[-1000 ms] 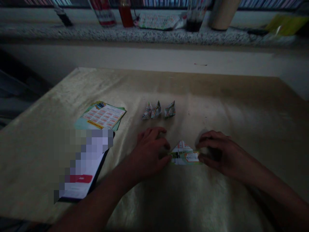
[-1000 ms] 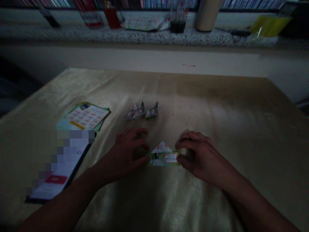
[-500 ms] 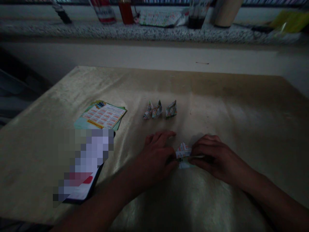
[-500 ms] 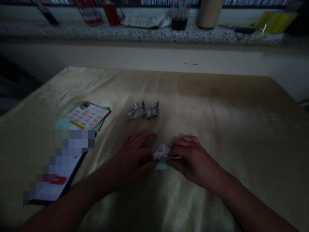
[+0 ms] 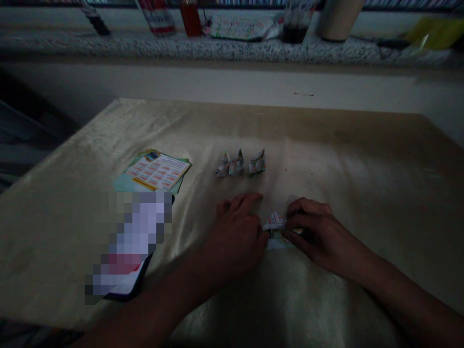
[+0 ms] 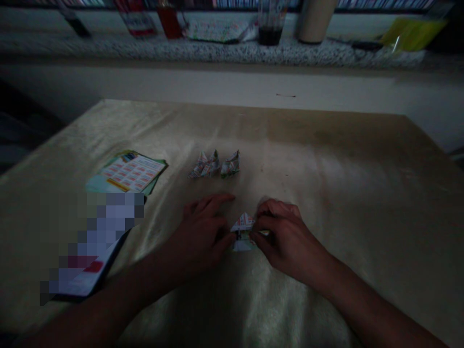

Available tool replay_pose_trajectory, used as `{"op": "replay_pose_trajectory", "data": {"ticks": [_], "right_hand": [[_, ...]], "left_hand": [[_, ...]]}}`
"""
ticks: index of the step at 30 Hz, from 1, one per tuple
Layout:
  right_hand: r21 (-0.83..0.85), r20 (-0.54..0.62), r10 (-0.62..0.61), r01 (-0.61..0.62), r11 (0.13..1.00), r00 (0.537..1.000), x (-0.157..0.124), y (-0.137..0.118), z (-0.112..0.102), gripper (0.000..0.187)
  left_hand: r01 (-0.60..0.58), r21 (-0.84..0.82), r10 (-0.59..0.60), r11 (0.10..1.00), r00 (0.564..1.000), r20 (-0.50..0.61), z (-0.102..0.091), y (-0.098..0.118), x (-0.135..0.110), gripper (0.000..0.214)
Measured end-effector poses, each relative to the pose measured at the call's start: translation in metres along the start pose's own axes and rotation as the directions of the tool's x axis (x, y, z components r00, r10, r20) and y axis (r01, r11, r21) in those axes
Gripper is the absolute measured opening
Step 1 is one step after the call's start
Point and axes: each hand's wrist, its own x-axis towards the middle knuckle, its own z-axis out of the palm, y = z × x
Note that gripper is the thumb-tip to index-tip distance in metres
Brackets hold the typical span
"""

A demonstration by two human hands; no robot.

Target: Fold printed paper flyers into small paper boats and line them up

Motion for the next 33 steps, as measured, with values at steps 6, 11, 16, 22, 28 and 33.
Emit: {"op": "replay_pose_trajectory", "data": {"ticks": [6, 11, 16, 22, 28, 33], "right_hand": [[-0.049, -0.009, 0.012, -0.013, 0.999, 1.000, 0.001, -0.001, 0.000, 0.006], [-0.096, -0.052, 0.024, -0.029, 0.995, 0.998, 0.003, -0.005, 0.006, 0.008], [-0.155, -0.096, 0.089, -0.104, 0.982, 0.991, 0.005, -0.012, 0.012, 0.015], [-0.144, -0.132, 0.169, -0.188, 0.971, 0.977, 0.005, -0.010, 0.010, 0.010], [-0.128, -0.112, 0.169, -0.183, 0.975, 0.979, -0.004, 0.015, -0.003, 0.013], [-0.171, -0.125, 0.146, -0.166, 0.971, 0.981, -0.006, 0.020, -0.003, 0.016]], "left_hand": [[0.016, 0.020, -0.016, 1.000, 1.000, 0.011, -0.001, 0.003, 0.003, 0.024], [0.032, 0.039, -0.032, 0.999, 0.999, 0.007, -0.002, 0.006, 0.004, 0.026], [0.036, 0.030, -0.036, 0.999, 0.999, 0.019, -0.002, 0.004, 0.004, 0.026], [0.039, 0.012, -0.040, 0.999, 0.999, 0.025, -0.003, 0.002, 0.006, 0.023], [0.047, -0.013, -0.046, 0.999, 0.998, 0.038, -0.005, -0.001, 0.004, 0.020], [0.049, 0.037, -0.048, 0.998, 0.998, -0.026, 0.001, 0.005, 0.005, 0.029]]}}
